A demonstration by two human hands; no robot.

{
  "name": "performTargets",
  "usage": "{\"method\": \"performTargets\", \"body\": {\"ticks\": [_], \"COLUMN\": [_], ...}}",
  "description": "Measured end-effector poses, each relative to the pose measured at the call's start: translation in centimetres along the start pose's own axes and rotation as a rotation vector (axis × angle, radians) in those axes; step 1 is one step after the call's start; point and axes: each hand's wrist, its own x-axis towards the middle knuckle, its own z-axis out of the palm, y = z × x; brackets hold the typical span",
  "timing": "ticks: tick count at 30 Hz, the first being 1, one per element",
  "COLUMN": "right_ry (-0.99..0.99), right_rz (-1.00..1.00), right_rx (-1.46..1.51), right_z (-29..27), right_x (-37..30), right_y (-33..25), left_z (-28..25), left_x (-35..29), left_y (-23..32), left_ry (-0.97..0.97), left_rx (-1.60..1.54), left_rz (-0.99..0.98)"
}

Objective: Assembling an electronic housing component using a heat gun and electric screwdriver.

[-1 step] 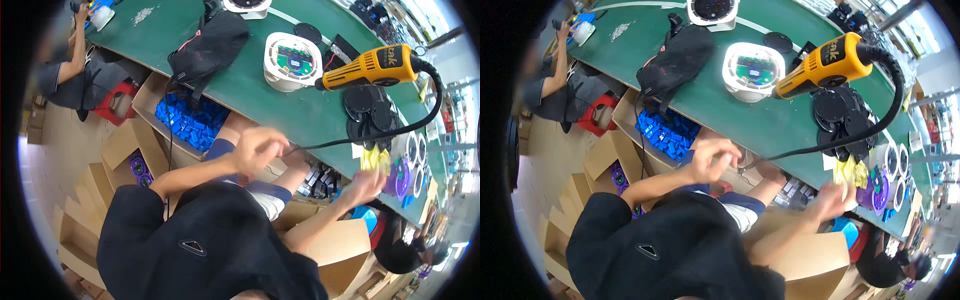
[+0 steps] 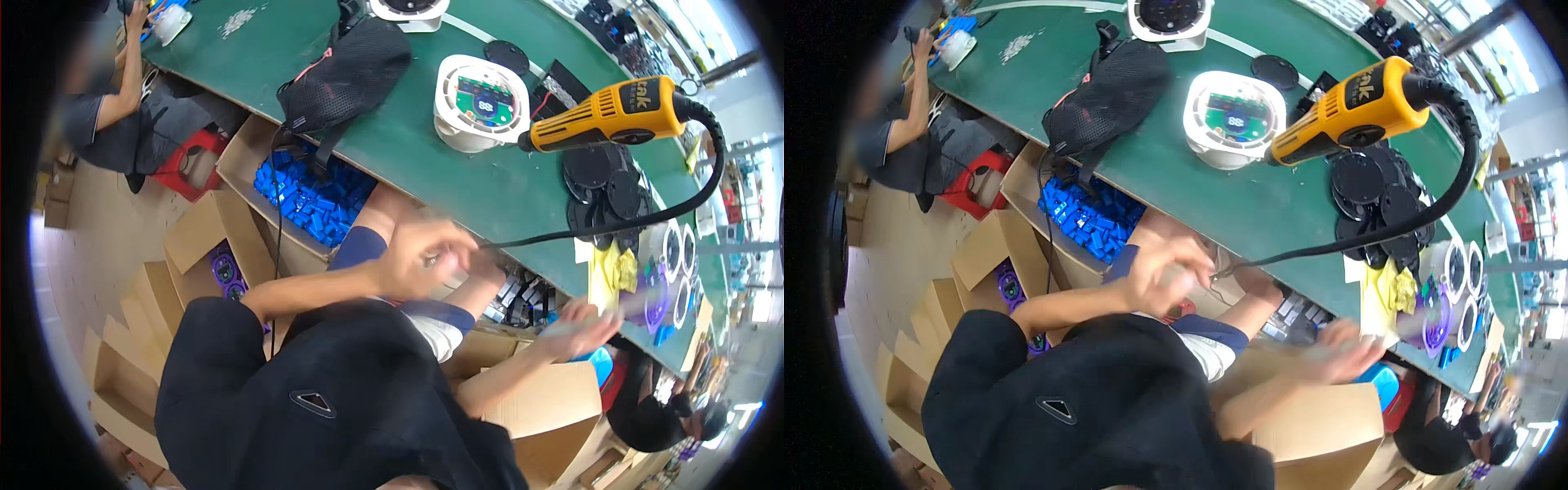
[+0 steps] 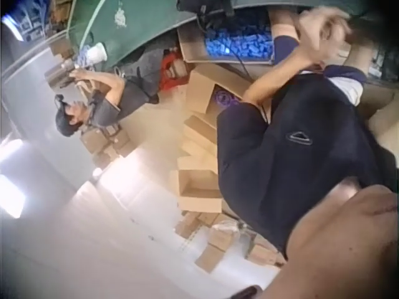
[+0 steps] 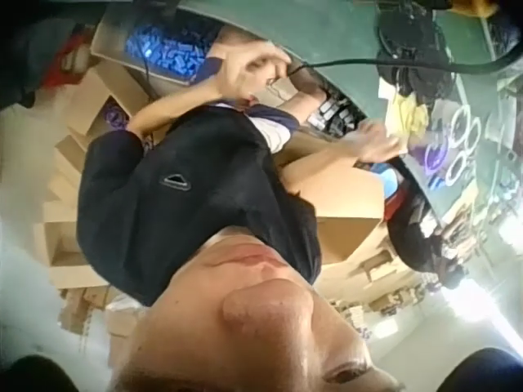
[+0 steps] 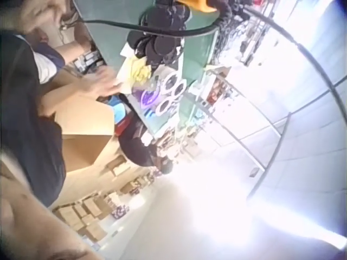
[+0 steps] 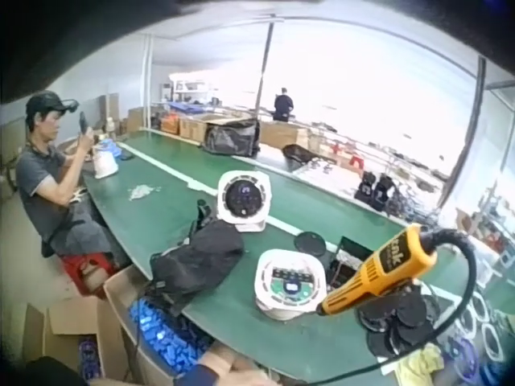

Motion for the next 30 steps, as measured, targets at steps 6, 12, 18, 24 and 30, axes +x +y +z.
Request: {"method": "performTargets", "body": {"ticks": [6, 12, 18, 24, 30], "right_ry": [-0.964, -1.219, -0.623, -0.843, -1.11], "right_rz": [0.21, 0.415, 0.348, -0.006, -0.022], "right_rx": [-0.182, -0.291, -0.254, 0.025, 0.379], "right_z": [0.1, 3.7, 2.5, 15.9, 19.8], "right_x": [-17.7, -8.9, 3.7, 7.4, 11.4], "right_y": [0.0, -0.9, 4.6, 4.2, 2.6], "left_z": [0.7, -17.3, -47.5, -41.3, -18.7], "left_x": [-5.1, -0.2, 4.2, 12.7, 17.0], "left_y": [3.6, 5.9, 0.0, -0.7, 4.7], "left_ry": [-0.395, 0.724, 0.682, 0.723, -0.133], "left_rx": [-0.186, 0.205, 1.479, 1.74, 1.128], "left_rz": [-0.384, -0.101, -0.467, -0.083, 0.387]}}
